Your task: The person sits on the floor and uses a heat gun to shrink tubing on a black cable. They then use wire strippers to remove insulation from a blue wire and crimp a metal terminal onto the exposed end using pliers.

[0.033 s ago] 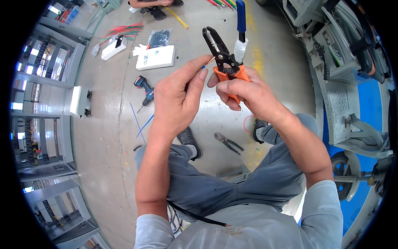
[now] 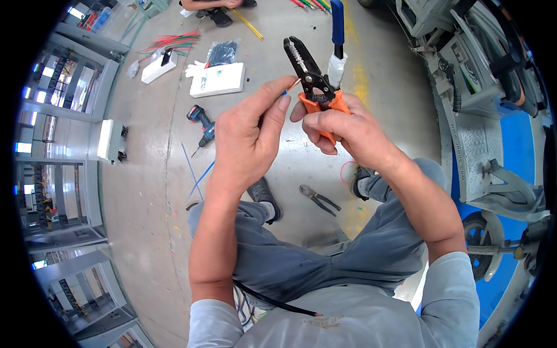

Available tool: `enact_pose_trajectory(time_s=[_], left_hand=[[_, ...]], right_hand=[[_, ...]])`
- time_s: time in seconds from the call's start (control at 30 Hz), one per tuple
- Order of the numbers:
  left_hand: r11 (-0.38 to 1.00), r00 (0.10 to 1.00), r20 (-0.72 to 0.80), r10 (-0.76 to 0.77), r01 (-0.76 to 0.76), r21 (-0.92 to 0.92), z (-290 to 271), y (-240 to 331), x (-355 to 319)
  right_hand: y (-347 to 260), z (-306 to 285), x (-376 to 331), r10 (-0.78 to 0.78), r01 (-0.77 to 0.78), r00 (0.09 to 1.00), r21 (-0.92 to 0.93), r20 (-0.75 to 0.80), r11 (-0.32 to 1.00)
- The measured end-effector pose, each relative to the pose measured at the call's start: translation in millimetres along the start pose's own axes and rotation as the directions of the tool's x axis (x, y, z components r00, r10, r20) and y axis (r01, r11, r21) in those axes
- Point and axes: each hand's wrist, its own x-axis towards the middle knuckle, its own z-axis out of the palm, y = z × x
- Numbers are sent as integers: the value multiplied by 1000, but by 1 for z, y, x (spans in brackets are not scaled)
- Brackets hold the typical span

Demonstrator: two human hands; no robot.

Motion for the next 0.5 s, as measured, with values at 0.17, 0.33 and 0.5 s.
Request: enact_pose_trajectory(time_s=[0.17, 0.33, 0.5], left_hand=[[998, 1000, 22, 21, -22, 52, -2, 0, -1], [996, 999, 36, -5, 2, 91, -4, -1, -1], [994, 997, 53, -55, 49, 96, -5, 0, 0]], right_hand=[[0, 1, 1, -18, 16, 999, -59, -38, 998], [3, 2, 2, -28, 23, 999, -111, -39, 994], [5, 0, 3, -28, 7, 996, -227, -89, 974]])
